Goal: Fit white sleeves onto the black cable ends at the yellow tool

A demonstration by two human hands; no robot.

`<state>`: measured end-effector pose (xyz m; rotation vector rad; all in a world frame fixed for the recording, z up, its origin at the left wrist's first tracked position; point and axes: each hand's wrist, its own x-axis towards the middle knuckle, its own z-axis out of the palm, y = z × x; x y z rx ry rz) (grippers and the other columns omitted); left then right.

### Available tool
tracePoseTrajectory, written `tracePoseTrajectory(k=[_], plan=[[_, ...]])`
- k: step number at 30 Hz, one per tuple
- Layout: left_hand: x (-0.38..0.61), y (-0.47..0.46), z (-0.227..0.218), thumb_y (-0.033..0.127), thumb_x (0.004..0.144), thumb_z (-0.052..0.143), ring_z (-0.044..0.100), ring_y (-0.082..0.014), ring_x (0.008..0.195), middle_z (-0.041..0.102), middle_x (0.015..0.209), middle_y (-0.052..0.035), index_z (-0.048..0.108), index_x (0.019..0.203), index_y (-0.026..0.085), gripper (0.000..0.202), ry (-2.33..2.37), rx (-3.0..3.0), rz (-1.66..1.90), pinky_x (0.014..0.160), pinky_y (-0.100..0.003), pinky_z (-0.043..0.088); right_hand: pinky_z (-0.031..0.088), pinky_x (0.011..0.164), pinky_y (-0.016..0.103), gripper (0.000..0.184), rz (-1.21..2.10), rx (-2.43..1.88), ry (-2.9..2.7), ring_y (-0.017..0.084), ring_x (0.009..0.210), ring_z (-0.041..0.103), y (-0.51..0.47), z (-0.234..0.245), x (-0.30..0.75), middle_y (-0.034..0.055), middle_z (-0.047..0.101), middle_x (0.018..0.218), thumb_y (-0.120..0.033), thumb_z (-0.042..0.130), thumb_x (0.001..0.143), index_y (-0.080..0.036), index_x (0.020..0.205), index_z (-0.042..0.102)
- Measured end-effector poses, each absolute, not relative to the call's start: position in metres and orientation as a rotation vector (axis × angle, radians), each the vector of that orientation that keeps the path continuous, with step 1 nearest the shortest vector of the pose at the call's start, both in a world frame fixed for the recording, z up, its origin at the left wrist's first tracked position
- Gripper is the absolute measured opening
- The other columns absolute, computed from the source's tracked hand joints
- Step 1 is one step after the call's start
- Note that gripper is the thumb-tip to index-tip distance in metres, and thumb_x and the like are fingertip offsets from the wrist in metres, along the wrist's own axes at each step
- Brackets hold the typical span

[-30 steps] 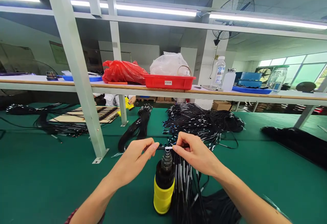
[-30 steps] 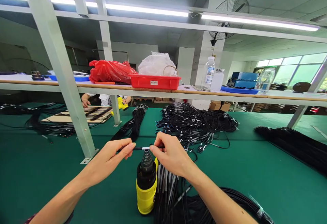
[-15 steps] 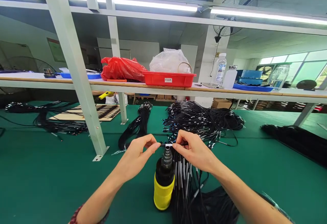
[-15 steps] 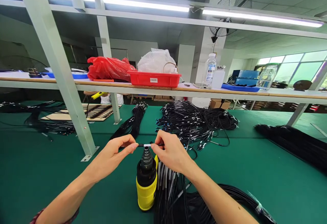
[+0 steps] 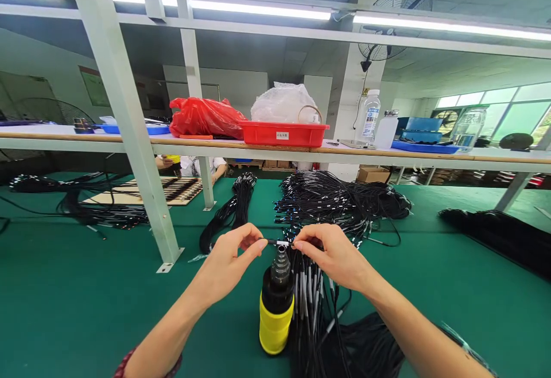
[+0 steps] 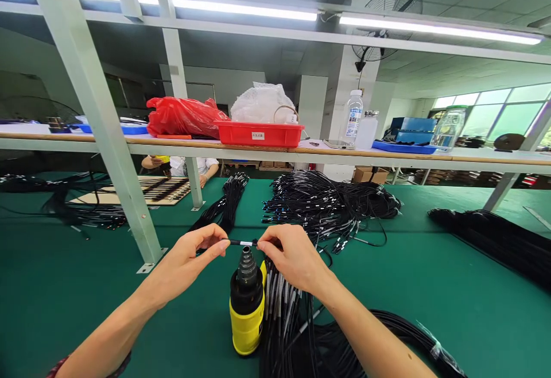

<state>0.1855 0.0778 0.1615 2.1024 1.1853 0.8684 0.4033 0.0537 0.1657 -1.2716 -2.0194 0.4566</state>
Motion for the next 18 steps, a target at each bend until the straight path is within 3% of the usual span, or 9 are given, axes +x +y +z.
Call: tracePoseTrajectory(k=[5,15,18], plan=[[0.1886,0.0783,0.1624,0.052,0.094,0.032,0.044,-0.0134,0.058,0.053,0.061,0.0034,0.054,0.065,0.019,0.049,1.225,2.157,0.814,0.056,-0.025,0.031,0.035,0.059,0.023,0.020,0.429,-1.259,-2.017,0.011,0.063,0.052,0.0530,0.1670,0.4033,-0.0022,0.067,0.071,-0.024,0.054,0.088,-0.019,0.076,0.069],[0.1848,0.0781,0.1616,0.043,0.092,0.044,0.048,-0.0158,0.072,0.054,0.074,0.0028,0.055,0.080,0.021,0.027,1.129,2.139,0.822,0.061,-0.025,0.035,0.039,0.060,0.023,0.013,0.469,-1.272,-1.957,0.012,0.065,0.057,0.0561,0.1635,0.4016,-0.0008,0.070,0.073,-0.018,0.058,0.083,-0.018,0.077,0.069],[0.1853,0.0764,0.1626,0.044,0.092,0.043,0.048,-0.0161,0.071,0.054,0.073,0.0024,0.054,0.079,0.021,0.029,1.124,2.133,0.829,0.060,-0.025,0.034,0.038,0.060,0.024,0.018,0.402,-1.281,-2.003,0.013,0.066,0.057,0.0547,0.1643,0.4032,-0.0003,0.070,0.074,-0.022,0.055,0.087,-0.019,0.079,0.071]])
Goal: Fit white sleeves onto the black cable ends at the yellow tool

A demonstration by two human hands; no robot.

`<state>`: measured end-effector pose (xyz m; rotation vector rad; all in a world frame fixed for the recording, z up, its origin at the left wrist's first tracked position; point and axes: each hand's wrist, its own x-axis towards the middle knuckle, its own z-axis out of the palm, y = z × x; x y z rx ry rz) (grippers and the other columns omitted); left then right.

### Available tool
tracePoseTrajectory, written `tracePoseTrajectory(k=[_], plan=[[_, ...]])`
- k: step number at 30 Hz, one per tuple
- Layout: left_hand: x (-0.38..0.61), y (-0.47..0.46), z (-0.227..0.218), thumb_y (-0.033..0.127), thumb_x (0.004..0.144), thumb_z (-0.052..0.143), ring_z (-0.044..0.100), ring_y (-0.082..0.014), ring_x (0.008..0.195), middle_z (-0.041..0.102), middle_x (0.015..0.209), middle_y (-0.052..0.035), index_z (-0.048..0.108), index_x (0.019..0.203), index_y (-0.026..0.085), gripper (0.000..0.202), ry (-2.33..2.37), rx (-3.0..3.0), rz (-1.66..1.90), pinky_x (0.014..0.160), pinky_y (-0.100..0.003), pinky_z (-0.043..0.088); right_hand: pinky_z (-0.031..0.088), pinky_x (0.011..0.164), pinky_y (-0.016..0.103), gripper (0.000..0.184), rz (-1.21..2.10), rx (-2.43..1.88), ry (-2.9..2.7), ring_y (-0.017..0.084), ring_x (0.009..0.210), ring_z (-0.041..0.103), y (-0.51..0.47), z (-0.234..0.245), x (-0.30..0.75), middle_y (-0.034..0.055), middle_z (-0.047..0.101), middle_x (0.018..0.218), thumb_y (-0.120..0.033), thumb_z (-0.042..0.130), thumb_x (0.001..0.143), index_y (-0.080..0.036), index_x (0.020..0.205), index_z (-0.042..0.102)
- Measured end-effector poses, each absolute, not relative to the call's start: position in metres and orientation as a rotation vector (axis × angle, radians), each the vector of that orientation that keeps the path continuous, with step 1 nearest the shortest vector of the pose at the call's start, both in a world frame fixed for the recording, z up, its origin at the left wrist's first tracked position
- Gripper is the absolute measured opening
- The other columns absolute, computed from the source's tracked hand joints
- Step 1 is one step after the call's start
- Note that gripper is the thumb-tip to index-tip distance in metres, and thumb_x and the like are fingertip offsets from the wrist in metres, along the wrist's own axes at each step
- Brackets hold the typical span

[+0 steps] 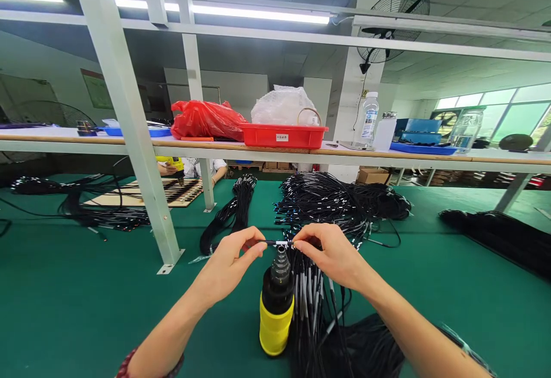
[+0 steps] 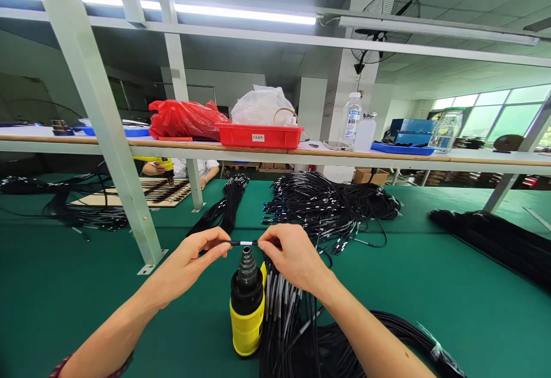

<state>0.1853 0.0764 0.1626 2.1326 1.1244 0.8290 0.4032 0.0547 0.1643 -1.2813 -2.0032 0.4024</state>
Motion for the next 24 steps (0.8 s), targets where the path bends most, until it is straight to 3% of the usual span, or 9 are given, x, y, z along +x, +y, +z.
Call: tracePoseTrajectory(k=[7,11,15,19,24], plan=[[0.1882,0.0765,0.1616,0.052,0.093,0.035,0.042,-0.0138,0.060,0.056,0.068,0.0010,0.050,0.062,0.019,0.048,1.154,2.080,0.846,0.056,-0.026,0.030,0.038,0.062,0.025,0.020,0.361,-1.280,-2.018,0.013,0.066,0.056,0.0531,0.1657,0.4052,0.0001,0.070,0.075,-0.023,0.055,0.088,-0.019,0.077,0.071],[0.1880,0.0765,0.1613,0.048,0.091,0.043,0.040,-0.0133,0.059,0.051,0.064,0.0035,0.055,0.071,0.019,0.037,1.154,2.061,0.859,0.054,-0.025,0.028,0.039,0.062,0.025,0.018,0.367,-1.290,-1.994,0.013,0.066,0.057,0.0544,0.1640,0.4046,0.0004,0.069,0.075,-0.022,0.056,0.087,-0.019,0.077,0.071],[0.1878,0.0775,0.1604,0.042,0.089,0.049,0.048,-0.0155,0.071,0.055,0.073,0.0024,0.057,0.078,0.020,0.026,1.142,2.053,0.887,0.061,-0.026,0.034,0.039,0.061,0.024,0.014,0.401,-1.278,-1.966,0.013,0.066,0.057,0.0567,0.1612,0.4034,0.0001,0.069,0.074,-0.020,0.058,0.084,-0.018,0.076,0.070],[0.1876,0.0792,0.1581,0.037,0.088,0.051,0.047,-0.0151,0.072,0.054,0.076,0.0030,0.056,0.083,0.021,0.018,1.150,2.083,0.930,0.061,-0.026,0.034,0.040,0.062,0.023,0.011,0.427,-1.264,-1.934,0.013,0.066,0.057,0.0597,0.1591,0.4025,0.0000,0.068,0.073,-0.017,0.060,0.082,-0.017,0.076,0.069],[0.1873,0.0777,0.1590,0.040,0.091,0.046,0.046,-0.0145,0.068,0.053,0.072,0.0033,0.054,0.077,0.021,0.026,1.143,2.134,0.930,0.058,-0.025,0.033,0.036,0.058,0.024,0.019,0.404,-1.287,-1.981,0.012,0.062,0.053,0.0574,0.1615,0.4035,-0.0004,0.066,0.069,-0.023,0.056,0.086,-0.018,0.073,0.068]])
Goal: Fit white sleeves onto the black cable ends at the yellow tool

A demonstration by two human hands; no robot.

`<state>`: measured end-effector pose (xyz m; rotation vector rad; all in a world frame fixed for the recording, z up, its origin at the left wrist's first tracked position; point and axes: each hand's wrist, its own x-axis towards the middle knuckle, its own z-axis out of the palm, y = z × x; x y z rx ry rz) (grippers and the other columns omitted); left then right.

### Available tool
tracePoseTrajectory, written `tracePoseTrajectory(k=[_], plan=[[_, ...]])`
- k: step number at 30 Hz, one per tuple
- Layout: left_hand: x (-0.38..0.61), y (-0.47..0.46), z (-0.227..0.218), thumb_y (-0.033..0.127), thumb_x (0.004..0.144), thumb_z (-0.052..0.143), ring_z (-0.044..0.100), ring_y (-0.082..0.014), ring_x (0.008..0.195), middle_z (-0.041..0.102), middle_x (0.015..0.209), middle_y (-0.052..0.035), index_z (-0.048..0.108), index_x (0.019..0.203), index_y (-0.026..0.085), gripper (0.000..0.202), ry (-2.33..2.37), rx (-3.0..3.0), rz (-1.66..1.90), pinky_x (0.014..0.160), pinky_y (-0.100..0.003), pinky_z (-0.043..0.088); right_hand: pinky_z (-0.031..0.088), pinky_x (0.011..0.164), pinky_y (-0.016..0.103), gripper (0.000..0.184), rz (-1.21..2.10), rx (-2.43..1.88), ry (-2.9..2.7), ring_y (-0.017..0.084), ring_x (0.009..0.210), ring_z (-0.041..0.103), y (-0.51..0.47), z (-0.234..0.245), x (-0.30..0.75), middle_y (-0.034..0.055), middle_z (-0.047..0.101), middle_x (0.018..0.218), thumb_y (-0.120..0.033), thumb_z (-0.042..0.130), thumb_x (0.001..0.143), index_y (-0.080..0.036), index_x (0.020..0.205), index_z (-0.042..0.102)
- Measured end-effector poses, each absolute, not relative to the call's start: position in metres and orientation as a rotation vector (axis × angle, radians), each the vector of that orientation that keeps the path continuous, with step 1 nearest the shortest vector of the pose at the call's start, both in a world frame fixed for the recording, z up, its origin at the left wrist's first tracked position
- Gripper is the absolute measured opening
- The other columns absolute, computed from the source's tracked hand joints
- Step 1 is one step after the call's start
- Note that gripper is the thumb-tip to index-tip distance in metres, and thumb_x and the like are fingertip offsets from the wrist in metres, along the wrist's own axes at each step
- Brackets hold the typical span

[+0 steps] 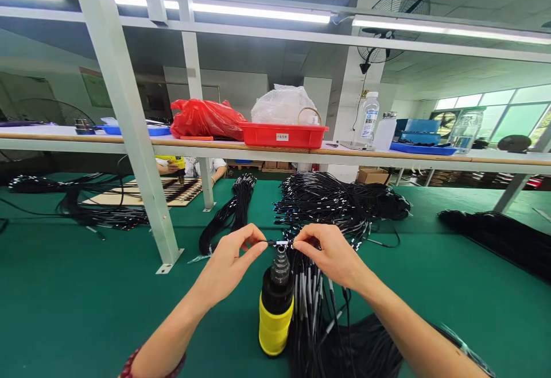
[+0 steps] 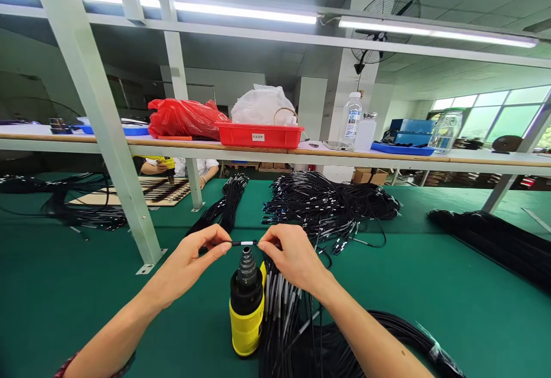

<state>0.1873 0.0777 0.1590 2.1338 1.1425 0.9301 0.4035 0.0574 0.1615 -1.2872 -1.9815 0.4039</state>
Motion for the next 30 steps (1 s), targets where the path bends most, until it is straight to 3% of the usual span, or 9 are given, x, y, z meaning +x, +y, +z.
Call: tracePoseTrajectory(k=[5,13,19,27,30], plan=[[0.1868,0.0764,0.1586,0.048,0.095,0.034,0.044,-0.0139,0.059,0.050,0.061,0.0030,0.050,0.062,0.019,0.047,1.219,2.168,0.878,0.057,-0.026,0.032,0.030,0.053,0.024,0.030,0.412,-1.309,-2.088,0.010,0.055,0.046,0.0514,0.1633,0.4023,-0.0027,0.059,0.060,-0.027,0.047,0.092,-0.019,0.071,0.067],[0.1829,0.0765,0.1570,0.042,0.091,0.046,0.049,-0.0163,0.076,0.056,0.082,0.0017,0.054,0.086,0.022,0.023,1.171,2.142,0.941,0.063,-0.025,0.037,0.035,0.058,0.023,0.014,0.422,-1.268,-1.957,0.012,0.063,0.051,0.0549,0.1574,0.3974,-0.0014,0.064,0.070,-0.020,0.057,0.085,-0.018,0.072,0.064],[0.1838,0.0740,0.1602,0.049,0.095,0.033,0.039,-0.0130,0.056,0.045,0.059,0.0039,0.046,0.060,0.019,0.048,1.245,2.179,0.907,0.055,-0.026,0.030,0.029,0.054,0.024,0.034,0.400,-1.281,-2.074,0.010,0.055,0.046,0.0483,0.1619,0.3979,-0.0034,0.057,0.059,-0.028,0.045,0.094,-0.018,0.067,0.064],[0.1864,0.0763,0.1581,0.044,0.092,0.042,0.049,-0.0169,0.075,0.056,0.083,0.0012,0.052,0.087,0.022,0.024,1.180,2.172,0.938,0.063,-0.025,0.037,0.034,0.057,0.023,0.017,0.409,-1.269,-1.970,0.012,0.062,0.051,0.0528,0.1559,0.3992,-0.0016,0.063,0.069,-0.023,0.056,0.087,-0.018,0.072,0.062],[0.1879,0.0760,0.1578,0.044,0.094,0.036,0.048,-0.0165,0.071,0.053,0.075,0.0019,0.050,0.076,0.022,0.032,1.211,2.199,0.953,0.063,-0.026,0.036,0.032,0.056,0.023,0.026,0.402,-1.288,-2.011,0.012,0.060,0.049,0.0514,0.1569,0.3991,-0.0022,0.062,0.066,-0.028,0.050,0.091,-0.018,0.071,0.063]])
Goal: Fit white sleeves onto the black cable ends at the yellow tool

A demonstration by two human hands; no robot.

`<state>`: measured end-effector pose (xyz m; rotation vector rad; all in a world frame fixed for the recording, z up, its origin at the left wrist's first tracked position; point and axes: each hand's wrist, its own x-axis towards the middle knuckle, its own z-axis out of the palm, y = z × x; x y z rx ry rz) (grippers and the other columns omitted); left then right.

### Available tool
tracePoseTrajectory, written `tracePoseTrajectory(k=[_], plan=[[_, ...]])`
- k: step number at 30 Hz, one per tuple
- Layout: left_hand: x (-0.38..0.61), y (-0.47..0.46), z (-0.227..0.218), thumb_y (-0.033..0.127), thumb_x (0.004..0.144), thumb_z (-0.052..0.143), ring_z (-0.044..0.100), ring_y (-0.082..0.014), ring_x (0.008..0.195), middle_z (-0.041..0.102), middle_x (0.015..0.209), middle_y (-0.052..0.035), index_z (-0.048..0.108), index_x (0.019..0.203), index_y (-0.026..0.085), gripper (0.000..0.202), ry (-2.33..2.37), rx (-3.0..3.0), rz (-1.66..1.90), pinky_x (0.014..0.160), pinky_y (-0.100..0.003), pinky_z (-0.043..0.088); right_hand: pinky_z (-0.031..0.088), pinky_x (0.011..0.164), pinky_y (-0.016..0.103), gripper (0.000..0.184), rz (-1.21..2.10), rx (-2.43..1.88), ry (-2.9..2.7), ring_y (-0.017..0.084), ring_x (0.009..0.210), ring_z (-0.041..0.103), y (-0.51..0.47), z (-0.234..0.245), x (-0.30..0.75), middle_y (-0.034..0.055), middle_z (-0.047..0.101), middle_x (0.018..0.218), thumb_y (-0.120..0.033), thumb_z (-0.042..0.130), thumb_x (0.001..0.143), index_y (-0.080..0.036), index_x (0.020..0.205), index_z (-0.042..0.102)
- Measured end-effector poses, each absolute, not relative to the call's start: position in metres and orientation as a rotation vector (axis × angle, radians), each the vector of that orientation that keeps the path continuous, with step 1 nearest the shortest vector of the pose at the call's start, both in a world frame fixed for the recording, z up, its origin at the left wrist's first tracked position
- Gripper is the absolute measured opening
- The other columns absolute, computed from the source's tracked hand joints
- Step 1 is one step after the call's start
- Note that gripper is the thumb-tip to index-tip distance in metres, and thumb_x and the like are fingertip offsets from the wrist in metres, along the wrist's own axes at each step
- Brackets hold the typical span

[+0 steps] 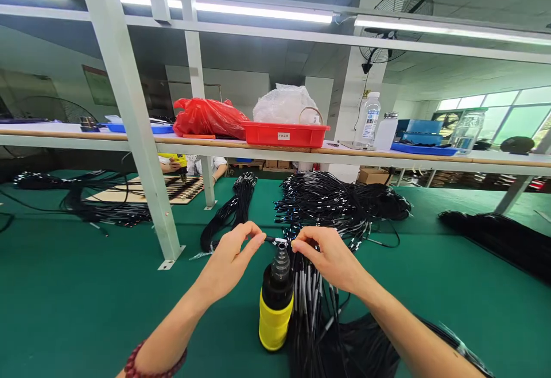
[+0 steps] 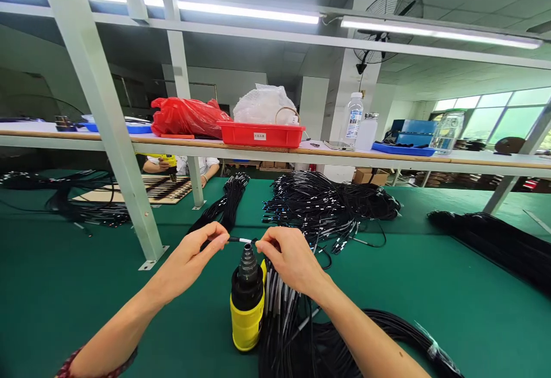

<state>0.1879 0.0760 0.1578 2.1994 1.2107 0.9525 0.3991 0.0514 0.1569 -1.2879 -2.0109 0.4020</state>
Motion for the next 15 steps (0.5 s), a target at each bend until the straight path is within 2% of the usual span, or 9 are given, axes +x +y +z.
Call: tracePoseTrajectory(k=[3,5,11,15], plan=[[0.1880,0.0750,0.1580,0.045,0.096,0.030,0.044,-0.0153,0.062,0.046,0.062,0.0029,0.043,0.060,0.020,0.046,1.238,2.228,0.955,0.061,-0.027,0.033,0.030,0.057,0.024,0.037,0.409,-1.279,-2.071,0.011,0.057,0.046,0.0489,0.1590,0.3987,-0.0032,0.058,0.060,-0.030,0.041,0.096,-0.018,0.068,0.062],[0.1872,0.0744,0.1581,0.046,0.096,0.031,0.043,-0.0149,0.061,0.045,0.060,0.0031,0.043,0.058,0.020,0.047,1.239,2.232,0.944,0.061,-0.027,0.032,0.030,0.057,0.024,0.038,0.416,-1.267,-2.068,0.010,0.056,0.045,0.0485,0.1595,0.3989,-0.0032,0.057,0.060,-0.030,0.041,0.096,-0.018,0.067,0.061],[0.1875,0.0744,0.1558,0.042,0.094,0.042,0.045,-0.0153,0.071,0.052,0.080,0.0026,0.050,0.082,0.022,0.025,1.163,2.211,0.954,0.064,-0.026,0.037,0.036,0.060,0.023,0.021,0.477,-1.261,-1.940,0.013,0.064,0.052,0.0533,0.1553,0.4014,-0.0005,0.062,0.069,-0.027,0.054,0.088,-0.017,0.070,0.061],[0.1886,0.0754,0.1510,0.040,0.095,0.037,0.049,-0.0169,0.081,0.056,0.089,0.0007,0.051,0.091,0.023,0.022,1.206,2.220,0.978,0.071,-0.028,0.039,0.036,0.057,0.025,0.025,0.411,-1.293,-1.892,0.013,0.062,0.053,0.0552,0.1527,0.4027,-0.0004,0.063,0.065,-0.030,0.053,0.088,-0.017,0.069,0.064]])
